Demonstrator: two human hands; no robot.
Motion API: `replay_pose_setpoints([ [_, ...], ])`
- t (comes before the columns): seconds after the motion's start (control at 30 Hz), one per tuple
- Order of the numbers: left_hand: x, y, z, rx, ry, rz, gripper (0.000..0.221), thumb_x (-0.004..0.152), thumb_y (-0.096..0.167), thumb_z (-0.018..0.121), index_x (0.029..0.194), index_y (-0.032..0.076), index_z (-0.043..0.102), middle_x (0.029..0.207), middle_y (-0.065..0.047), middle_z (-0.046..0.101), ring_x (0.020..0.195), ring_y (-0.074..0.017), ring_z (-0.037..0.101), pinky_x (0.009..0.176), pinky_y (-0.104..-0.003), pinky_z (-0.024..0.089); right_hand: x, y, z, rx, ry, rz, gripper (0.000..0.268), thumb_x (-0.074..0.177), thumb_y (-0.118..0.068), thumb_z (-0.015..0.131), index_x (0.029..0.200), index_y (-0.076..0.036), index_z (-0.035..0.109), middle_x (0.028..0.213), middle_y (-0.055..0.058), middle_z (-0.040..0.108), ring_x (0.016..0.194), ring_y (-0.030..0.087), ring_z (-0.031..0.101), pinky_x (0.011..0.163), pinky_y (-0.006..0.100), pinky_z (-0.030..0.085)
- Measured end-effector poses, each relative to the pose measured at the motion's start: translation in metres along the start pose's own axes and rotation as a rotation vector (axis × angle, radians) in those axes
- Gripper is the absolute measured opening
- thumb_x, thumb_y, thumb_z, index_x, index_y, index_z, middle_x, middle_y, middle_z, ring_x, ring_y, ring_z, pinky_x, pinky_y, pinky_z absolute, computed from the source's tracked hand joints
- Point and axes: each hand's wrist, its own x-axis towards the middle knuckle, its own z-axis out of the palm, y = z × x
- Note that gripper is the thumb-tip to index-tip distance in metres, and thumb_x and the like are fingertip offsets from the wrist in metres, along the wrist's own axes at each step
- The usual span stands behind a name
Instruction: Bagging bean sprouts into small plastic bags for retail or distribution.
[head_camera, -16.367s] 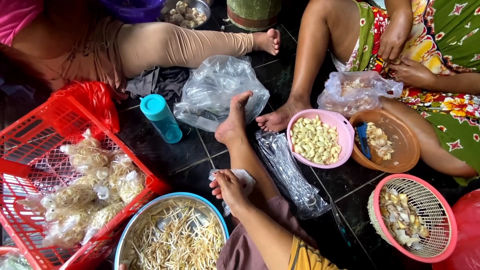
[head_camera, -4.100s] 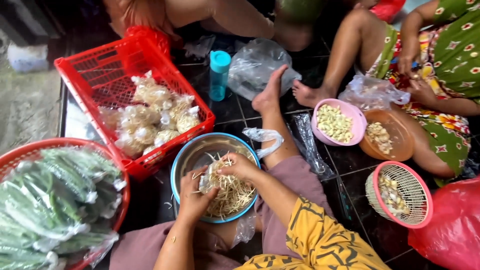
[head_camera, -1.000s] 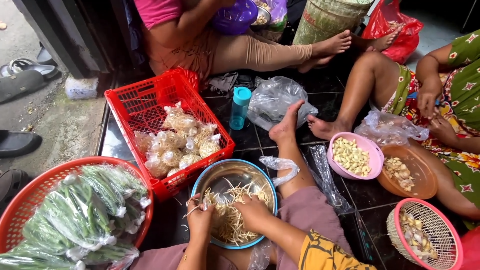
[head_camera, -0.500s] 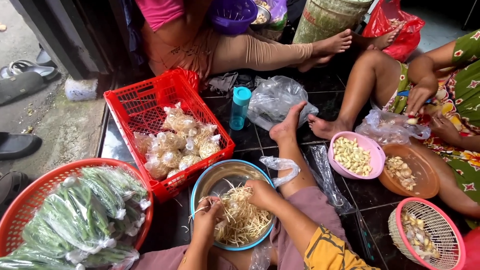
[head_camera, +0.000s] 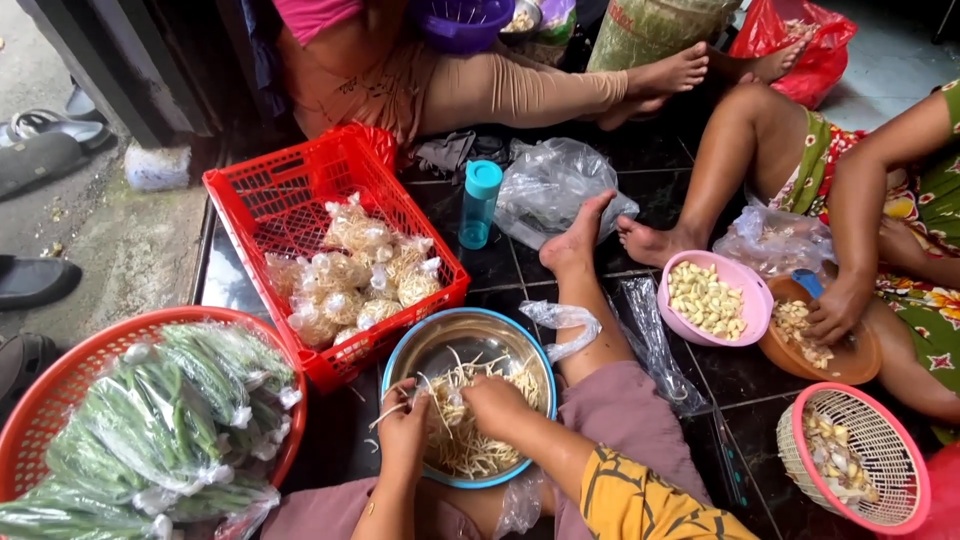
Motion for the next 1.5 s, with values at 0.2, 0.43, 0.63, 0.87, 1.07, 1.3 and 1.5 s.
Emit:
replay_pose_setpoints([
  [0.2,0.008,-0.018,-0.001,-0.002,0.027,0.000,0.022,0.092,0.010,0.069,0.109,-0.001,0.062,0.083,-0.013,0.063,0.059,-0.0189,0.057,0.052,-0.030,0.053,-0.006,0.022,-0.031,0.414,-0.058,0.256,0.042,0.081,0.004,0.061,0.118,-0.013,0.070,0.098,0.010,0.073,0.079,0.025,0.070,0.072,0.036,0.058],
  [0.43,-0.009,-0.002,0.018,0.042,0.056,0.017,0.017,0.091,0.013,0.072,0.101,0.000,0.069,0.076,-0.010,0.062,0.066,-0.0192,0.061,0.055,-0.036,0.063,-0.010,0.025,-0.048,0.949,0.109,0.186,0.030,0.068,-0.011,0.082,0.096,-0.009,0.072,0.077,0.002,0.067,0.073,0.014,0.063,0.067,0.028,0.054],
  [0.63,-0.012,0.000,0.014,-0.168,-0.023,-0.015,0.016,0.094,0.005,0.057,0.108,0.002,0.066,0.077,-0.005,0.054,0.061,-0.0096,0.052,0.051,-0.025,0.057,-0.021,-0.009,-0.046,1.118,-0.060,-0.043,0.056,0.082,-0.002,0.074,0.136,0.001,0.059,0.126,0.023,0.064,0.120,0.027,0.057,0.104,0.040,0.049],
  [0.87,-0.005,-0.011,0.016,-0.133,-0.094,0.049,0.027,0.087,-0.002,0.063,0.114,0.002,0.063,0.080,-0.002,0.054,0.070,-0.0090,0.053,0.056,-0.021,0.049,-0.012,0.000,-0.016,0.849,0.219,0.054,0.028,0.087,-0.013,0.078,0.114,-0.008,0.073,0.097,0.014,0.078,0.105,0.027,0.073,0.092,0.041,0.055],
  [1.07,-0.012,0.000,0.015,0.160,-0.030,0.356,0.045,0.081,-0.009,0.065,0.121,0.010,0.067,0.088,-0.007,0.055,0.077,-0.0168,0.062,0.071,-0.029,0.056,0.002,0.007,0.006,0.738,0.203,0.020,0.011,0.083,-0.021,0.082,0.093,-0.017,0.083,0.088,0.007,0.079,0.093,0.025,0.075,0.086,0.035,0.056],
  [1.3,-0.038,0.027,0.012,0.613,-0.023,0.638,0.057,0.080,0.001,0.067,0.131,0.026,0.065,0.093,-0.006,0.067,0.091,-0.0318,0.069,0.085,-0.041,0.055,0.027,0.019,0.045,0.616,0.319,0.000,0.010,0.075,-0.018,0.082,0.085,-0.020,0.081,0.083,0.006,0.074,0.089,0.030,0.074,0.084,0.038,0.057],
  [1.5,-0.022,0.006,0.014,0.005,-0.181,0.374,0.046,0.092,-0.003,0.058,0.136,0.010,0.061,0.093,0.000,0.056,0.081,-0.0097,0.052,0.070,-0.023,0.049,0.014,0.007,0.031,1.057,0.291,0.106,0.032,0.071,-0.013,0.088,0.102,-0.013,0.082,0.078,-0.001,0.065,0.079,0.012,0.062,0.078,0.027,0.052],
])
